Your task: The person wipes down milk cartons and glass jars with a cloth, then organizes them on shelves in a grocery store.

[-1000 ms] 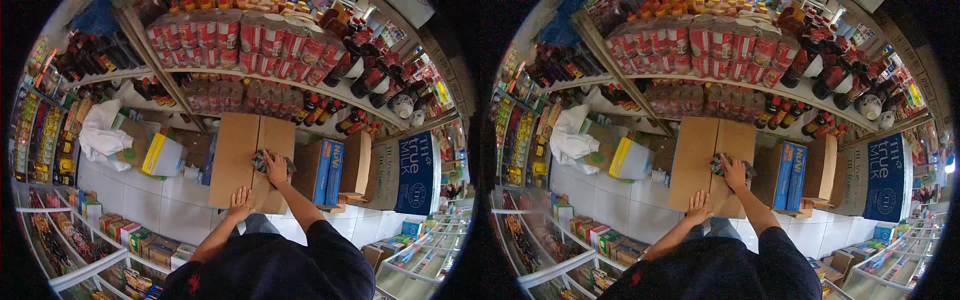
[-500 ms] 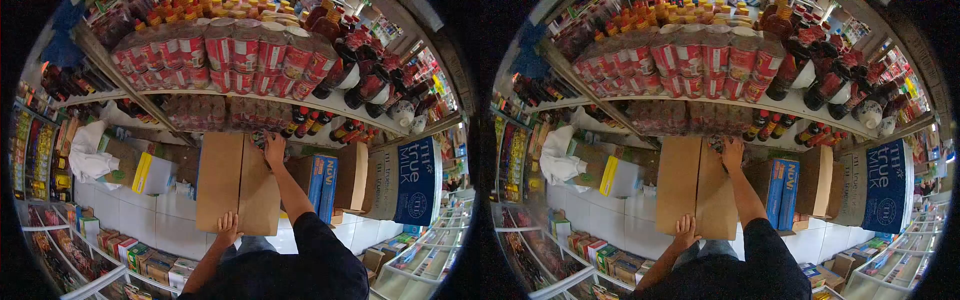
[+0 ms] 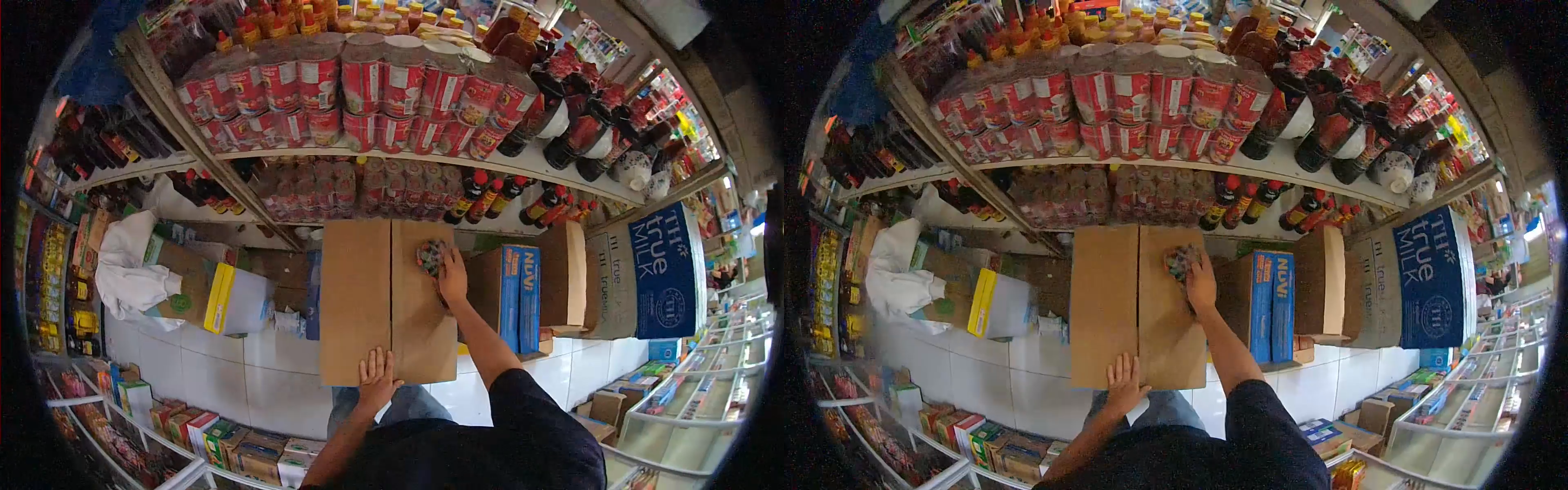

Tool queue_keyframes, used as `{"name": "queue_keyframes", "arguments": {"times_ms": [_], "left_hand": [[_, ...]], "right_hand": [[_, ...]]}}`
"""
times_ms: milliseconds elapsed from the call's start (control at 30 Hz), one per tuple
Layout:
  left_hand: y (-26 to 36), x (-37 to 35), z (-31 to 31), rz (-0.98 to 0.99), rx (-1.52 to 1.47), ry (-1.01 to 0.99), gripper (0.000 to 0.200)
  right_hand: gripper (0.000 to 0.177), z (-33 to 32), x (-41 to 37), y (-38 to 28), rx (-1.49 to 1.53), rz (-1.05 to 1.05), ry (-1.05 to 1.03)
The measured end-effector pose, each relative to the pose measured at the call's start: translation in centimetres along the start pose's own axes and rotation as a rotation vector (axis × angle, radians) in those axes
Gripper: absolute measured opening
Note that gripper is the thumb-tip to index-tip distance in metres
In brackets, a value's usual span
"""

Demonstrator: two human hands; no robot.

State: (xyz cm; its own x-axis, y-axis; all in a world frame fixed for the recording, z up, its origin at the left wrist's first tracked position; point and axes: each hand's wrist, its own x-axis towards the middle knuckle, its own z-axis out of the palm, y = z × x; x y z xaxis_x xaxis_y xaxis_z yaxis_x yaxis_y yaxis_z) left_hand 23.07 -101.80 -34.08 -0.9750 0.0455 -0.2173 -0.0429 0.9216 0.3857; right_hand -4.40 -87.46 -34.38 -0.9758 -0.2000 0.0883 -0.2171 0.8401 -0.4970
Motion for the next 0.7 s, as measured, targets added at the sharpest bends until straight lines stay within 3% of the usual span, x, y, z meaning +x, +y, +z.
{"name": "queue_keyframes", "arguments": {"times_ms": [67, 167, 333, 433, 500, 533, 600, 633, 700], "left_hand": [[-0.2, 0.1, 0.0, 0.018, 0.01, 0.015, 0.084], [0.0, -0.1, 0.0, 0.023, 0.002, 0.017, 0.085], [-0.4, 0.0, 0.6, 0.035, -0.012, 0.038, 0.087], [-0.8, 0.2, 1.4, 0.043, -0.074, -0.08, 0.082], [-1.2, 0.2, 3.0, 0.085, 0.231, 0.139, 0.087], [-1.1, 0.2, 1.4, 0.095, 0.235, 0.142, 0.087], [-1.0, 0.9, -1.6, 0.012, -0.161, -0.335, 0.097], [-1.4, 1.2, -1.7, 0.038, -0.206, -0.391, 0.105], [-2.0, 1.2, -1.4, 0.06, -0.323, -0.358, 0.103]], "right_hand": [[0.041, -0.3, -3.8, -0.3, 0.123, -0.11, 0.134], [0.043, -0.6, -9.6, -1.6, -0.132, -0.094, 0.087], [0.045, -0.7, -17.7, -5.4, 0.001, -0.019, 0.026], [0.047, 0.1, -21.0, -6.5, 0.052, -0.003, 0.023], [0.047, 0.3, -22.3, -7.2, 0.13, 0.006, -0.004], [0.047, 0.2, -22.6, -7.4, 0.129, 0.01, 0.006], [0.043, -0.6, -22.9, -8.0, 0.323, 0.075, -0.064], [0.043, -1.1, -22.7, -8.3, 0.325, 0.077, -0.056], [0.036, -2.4, -22.0, -9.1, 0.537, 0.402, -0.288]]}}
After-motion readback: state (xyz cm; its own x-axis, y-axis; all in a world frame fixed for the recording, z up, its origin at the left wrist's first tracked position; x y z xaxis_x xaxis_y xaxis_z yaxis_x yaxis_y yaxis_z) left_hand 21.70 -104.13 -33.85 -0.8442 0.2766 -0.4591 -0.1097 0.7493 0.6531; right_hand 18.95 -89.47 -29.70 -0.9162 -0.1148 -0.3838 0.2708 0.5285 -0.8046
